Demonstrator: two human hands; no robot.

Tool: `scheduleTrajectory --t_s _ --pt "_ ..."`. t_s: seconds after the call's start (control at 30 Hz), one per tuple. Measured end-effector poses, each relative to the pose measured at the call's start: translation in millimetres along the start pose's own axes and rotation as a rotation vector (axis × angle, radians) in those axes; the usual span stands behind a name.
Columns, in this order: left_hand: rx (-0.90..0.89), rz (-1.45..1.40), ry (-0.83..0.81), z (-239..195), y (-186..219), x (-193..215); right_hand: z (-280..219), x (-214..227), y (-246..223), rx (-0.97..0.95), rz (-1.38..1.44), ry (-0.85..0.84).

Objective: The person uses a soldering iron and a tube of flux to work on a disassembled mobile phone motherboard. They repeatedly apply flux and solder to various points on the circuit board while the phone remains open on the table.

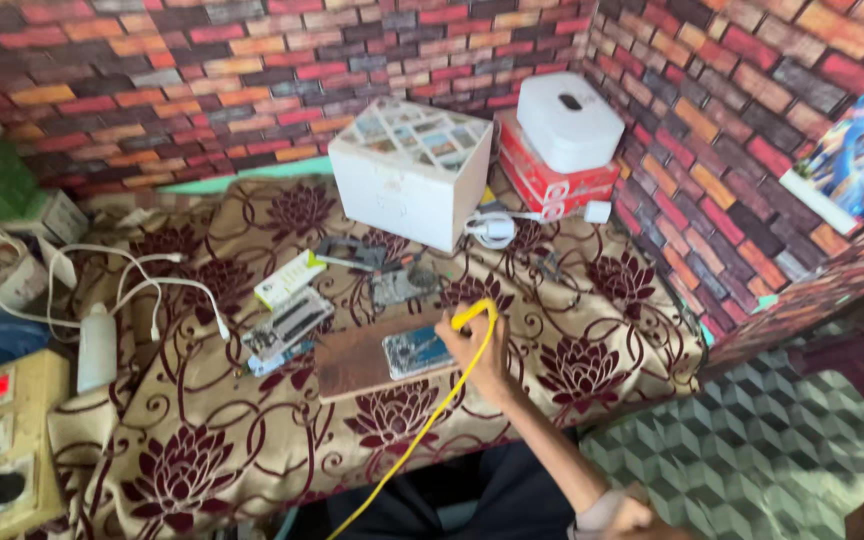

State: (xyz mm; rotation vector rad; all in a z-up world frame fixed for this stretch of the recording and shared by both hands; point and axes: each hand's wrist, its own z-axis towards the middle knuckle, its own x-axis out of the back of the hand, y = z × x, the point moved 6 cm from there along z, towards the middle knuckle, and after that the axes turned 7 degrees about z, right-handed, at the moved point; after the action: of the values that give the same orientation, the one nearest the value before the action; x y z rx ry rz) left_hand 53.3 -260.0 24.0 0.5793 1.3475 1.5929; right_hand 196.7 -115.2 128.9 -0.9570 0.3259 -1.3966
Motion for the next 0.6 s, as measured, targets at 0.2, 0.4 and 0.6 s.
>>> scheduleTrajectory --t_s 0.2,0.4,0.6 --pt "-0.142 -0.088 0.284 -9 19 68 1 -3 -13 0.08 0.146 -0.031" --pt "-0.225 0.237 0.707 78 79 210 -8 0 -31 0.066 0.04 -0.062" --pt "-0.372 0.598 0.666 130 76 254 -11 -3 -39 0.075 0.086 -0.023"
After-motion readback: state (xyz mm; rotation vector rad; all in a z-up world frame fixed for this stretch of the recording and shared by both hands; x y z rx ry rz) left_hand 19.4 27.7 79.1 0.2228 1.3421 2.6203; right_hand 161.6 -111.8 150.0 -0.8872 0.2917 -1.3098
